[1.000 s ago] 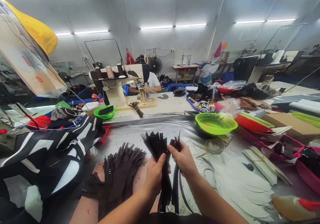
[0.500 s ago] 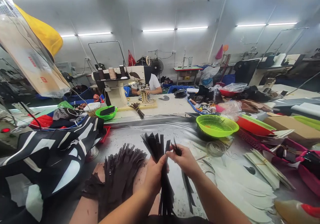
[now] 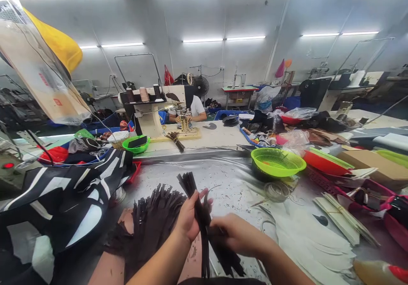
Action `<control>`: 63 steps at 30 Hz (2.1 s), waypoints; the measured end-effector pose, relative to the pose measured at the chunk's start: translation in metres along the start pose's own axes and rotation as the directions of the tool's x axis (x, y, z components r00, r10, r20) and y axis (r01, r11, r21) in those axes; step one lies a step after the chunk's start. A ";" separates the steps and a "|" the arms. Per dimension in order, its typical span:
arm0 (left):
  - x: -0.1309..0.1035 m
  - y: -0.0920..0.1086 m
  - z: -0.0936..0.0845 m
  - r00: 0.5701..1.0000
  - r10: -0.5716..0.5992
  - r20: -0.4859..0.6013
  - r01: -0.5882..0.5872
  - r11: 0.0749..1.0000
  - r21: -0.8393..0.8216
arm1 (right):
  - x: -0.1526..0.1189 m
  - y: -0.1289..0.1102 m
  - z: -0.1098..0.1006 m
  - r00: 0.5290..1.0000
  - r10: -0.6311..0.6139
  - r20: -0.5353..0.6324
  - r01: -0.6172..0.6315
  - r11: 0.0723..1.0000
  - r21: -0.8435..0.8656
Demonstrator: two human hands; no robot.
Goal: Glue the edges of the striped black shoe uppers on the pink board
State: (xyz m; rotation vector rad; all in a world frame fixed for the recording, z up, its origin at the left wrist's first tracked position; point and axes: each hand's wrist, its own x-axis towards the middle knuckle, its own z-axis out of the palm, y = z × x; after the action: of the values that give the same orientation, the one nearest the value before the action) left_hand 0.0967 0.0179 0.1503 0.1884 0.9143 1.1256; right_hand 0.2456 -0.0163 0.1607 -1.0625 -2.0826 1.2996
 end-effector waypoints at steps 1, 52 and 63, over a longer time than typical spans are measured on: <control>0.000 0.002 -0.001 0.999 0.024 0.027 -0.025 1.000 0.014 | -0.001 0.005 0.003 1.000 0.023 0.013 -0.024 0.996 0.083; -0.009 -0.019 -0.007 0.992 0.111 0.053 -0.121 0.959 0.255 | 0.017 0.007 -0.012 0.328 0.297 -0.897 0.363 0.837 0.409; 0.001 -0.013 -0.007 0.992 -0.008 -0.125 0.019 0.996 0.087 | -0.008 0.004 0.006 0.878 -0.244 -0.413 0.291 0.955 0.056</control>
State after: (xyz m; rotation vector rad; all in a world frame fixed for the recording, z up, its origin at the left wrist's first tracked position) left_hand 0.1012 0.0104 0.1380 0.1851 1.0759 1.0947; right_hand 0.2476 -0.0253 0.1547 -0.8649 -1.7454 0.9572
